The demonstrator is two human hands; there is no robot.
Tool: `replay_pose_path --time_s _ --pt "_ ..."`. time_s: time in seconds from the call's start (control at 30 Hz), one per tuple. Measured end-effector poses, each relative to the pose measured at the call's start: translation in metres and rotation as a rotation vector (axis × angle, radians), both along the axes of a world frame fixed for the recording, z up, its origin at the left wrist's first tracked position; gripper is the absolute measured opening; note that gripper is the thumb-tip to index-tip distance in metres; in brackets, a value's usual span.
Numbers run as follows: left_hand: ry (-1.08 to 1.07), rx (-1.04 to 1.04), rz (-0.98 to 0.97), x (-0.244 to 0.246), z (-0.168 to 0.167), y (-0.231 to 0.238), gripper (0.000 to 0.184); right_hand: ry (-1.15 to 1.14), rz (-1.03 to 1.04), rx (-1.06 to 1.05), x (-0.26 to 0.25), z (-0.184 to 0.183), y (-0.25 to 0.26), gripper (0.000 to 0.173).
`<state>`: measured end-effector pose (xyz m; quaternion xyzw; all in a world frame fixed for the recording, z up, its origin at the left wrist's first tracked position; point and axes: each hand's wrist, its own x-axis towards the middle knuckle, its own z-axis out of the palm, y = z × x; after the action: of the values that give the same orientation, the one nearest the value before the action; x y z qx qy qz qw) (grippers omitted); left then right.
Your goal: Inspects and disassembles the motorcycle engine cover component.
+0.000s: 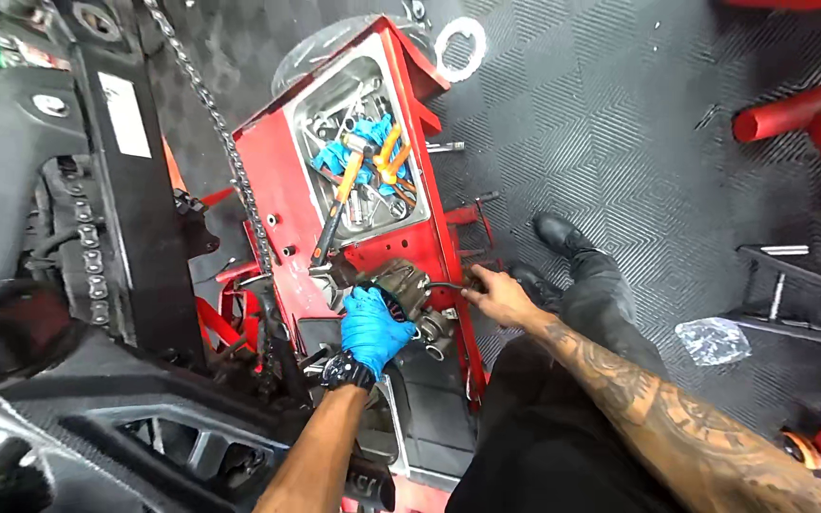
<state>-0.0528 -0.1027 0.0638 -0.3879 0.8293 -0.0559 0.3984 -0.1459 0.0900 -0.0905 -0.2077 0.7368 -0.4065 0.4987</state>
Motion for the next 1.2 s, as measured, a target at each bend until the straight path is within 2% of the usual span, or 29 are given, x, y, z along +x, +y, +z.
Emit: replay_pose_path --time_s 0.07,0.13,0.23,0.3,0.37,0.47,0.5,0.57,0.63,0.67,0.73,0.87,0.93,1.0,1.03,1.13,1.2 --pt "0.008 -0.003 0.011 0.001 0.002 -0.002 0.099 0.048 -0.054 -0.083 0.002 0.002 0.004 0.017" --pt "-0.002 0.001 -0.002 0.0 0.0 0.002 0.098 0.176 -0.028 -0.046 0.006 0.016 -0.003 0.013" --pt "-0.063 0.005 -0.123 -0.001 -0.002 0.008 0.091 0.251 0.095 0.098 0.011 0.035 -0.027 0.019" --pt "-0.121 0.009 -0.147 -0.006 -0.002 0.009 0.091 0.259 0.113 0.156 0.013 0.033 -0.038 0.022" --pt "-0.131 0.002 -0.102 -0.009 0.0 0.005 0.092 0.292 0.057 0.184 0.018 0.027 -0.04 0.025" --pt "-0.066 0.027 0.045 -0.015 0.003 -0.009 0.085 0.443 -0.066 0.106 0.038 0.047 -0.032 0.034" --pt "-0.057 0.05 0.102 -0.016 0.004 -0.013 0.083 0.456 -0.074 0.037 0.05 0.058 -0.029 0.038" --pt "-0.041 0.093 0.212 -0.016 0.006 -0.02 0.079 0.316 -0.011 -0.016 0.075 0.072 -0.03 0.062" --pt "-0.019 0.122 0.28 -0.014 0.009 -0.025 0.077 0.17 0.005 0.011 0.092 0.075 -0.037 0.086" --pt "-0.008 0.131 0.305 -0.014 0.011 -0.026 0.076 0.143 -0.004 0.038 0.094 0.073 -0.042 0.091" --pt "0.023 0.151 0.347 -0.013 0.016 -0.027 0.074 0.111 0.005 0.085 0.09 0.069 -0.048 0.086" --pt "0.097 0.203 0.406 -0.005 0.027 -0.025 0.072 0.053 0.108 0.033 0.077 0.072 -0.039 0.06" --pt "0.173 0.236 0.454 0.001 0.029 -0.023 0.069 0.066 0.052 -0.013 0.076 0.077 -0.029 0.064" --pt "0.265 0.269 0.502 0.005 0.033 -0.018 0.067 0.099 0.009 -0.024 0.075 0.082 -0.02 0.081" --pt "0.293 0.284 0.518 0.005 0.037 -0.015 0.066 0.126 -0.023 -0.027 0.074 0.084 -0.016 0.082" --pt "0.349 0.322 0.541 -0.001 0.056 -0.006 0.067 0.256 -0.104 -0.047 0.064 0.092 -0.001 0.071" --pt "0.409 0.356 0.578 -0.002 0.073 0.0 0.066 0.344 -0.111 -0.077 0.058 0.103 0.01 0.074"
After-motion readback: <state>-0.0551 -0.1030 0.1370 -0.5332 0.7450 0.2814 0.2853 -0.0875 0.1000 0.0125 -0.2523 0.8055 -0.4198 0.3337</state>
